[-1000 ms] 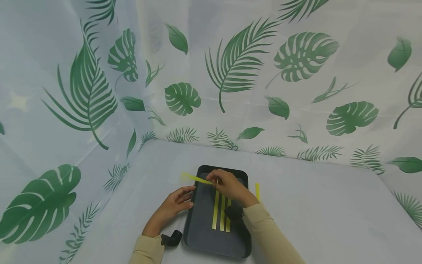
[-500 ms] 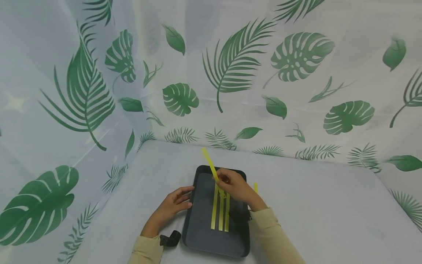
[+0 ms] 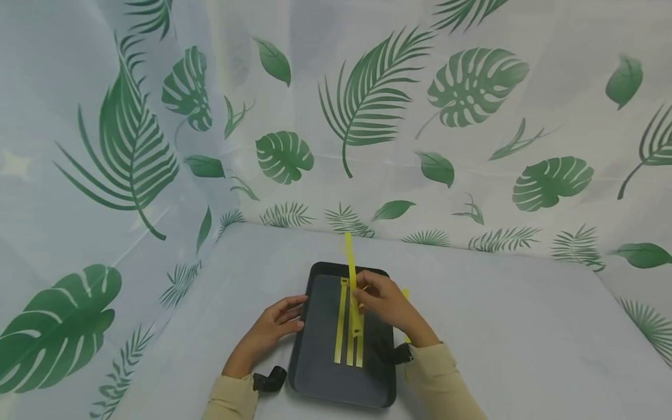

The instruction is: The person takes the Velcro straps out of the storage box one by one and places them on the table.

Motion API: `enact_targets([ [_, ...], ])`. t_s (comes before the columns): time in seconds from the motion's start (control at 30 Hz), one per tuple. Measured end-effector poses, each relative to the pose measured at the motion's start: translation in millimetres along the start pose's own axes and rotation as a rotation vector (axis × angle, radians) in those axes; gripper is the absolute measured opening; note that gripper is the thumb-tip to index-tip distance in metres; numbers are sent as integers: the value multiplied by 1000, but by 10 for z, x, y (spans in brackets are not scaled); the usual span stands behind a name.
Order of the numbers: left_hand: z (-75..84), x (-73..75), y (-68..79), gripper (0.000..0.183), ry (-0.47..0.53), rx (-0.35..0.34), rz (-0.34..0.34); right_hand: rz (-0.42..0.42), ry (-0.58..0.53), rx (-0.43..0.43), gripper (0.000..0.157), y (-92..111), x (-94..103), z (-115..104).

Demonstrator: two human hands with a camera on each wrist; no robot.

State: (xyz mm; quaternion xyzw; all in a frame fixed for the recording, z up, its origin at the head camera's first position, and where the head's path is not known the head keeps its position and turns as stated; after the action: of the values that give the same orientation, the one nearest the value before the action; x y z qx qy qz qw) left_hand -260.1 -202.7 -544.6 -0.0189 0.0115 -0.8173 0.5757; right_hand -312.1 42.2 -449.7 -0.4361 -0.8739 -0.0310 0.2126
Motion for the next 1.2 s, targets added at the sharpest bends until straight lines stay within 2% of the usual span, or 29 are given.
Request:
enact_targets([
  [0.33,15,-5,1,65,1,-13,-2,67,-36,-83,34,237,161,108],
  [0.7,28,-9,26,64,11,15,15,112,-75,-152,36,479,338,221],
  [1.1,14,-40,9,65,-3,42,21,129,-172,-187,38,759,535,398],
  [1.2,9,-40,9,65,-7,54,28,152,-190,-219,39,819,589,445],
])
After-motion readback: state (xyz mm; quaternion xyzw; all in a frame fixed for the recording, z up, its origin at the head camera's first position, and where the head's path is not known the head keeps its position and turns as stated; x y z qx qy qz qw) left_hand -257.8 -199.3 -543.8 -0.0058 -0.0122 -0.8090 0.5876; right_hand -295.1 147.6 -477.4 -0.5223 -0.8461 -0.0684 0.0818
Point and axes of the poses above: each hand's wrist, its own y-axis away from the middle knuckle, its own x-axis out of the back of the hand, z = x × y, the point moved 6 cm from there along -y, towards the middle knuckle, and after that the axes turned 2 degrees about -x, right-handed, at the moved point
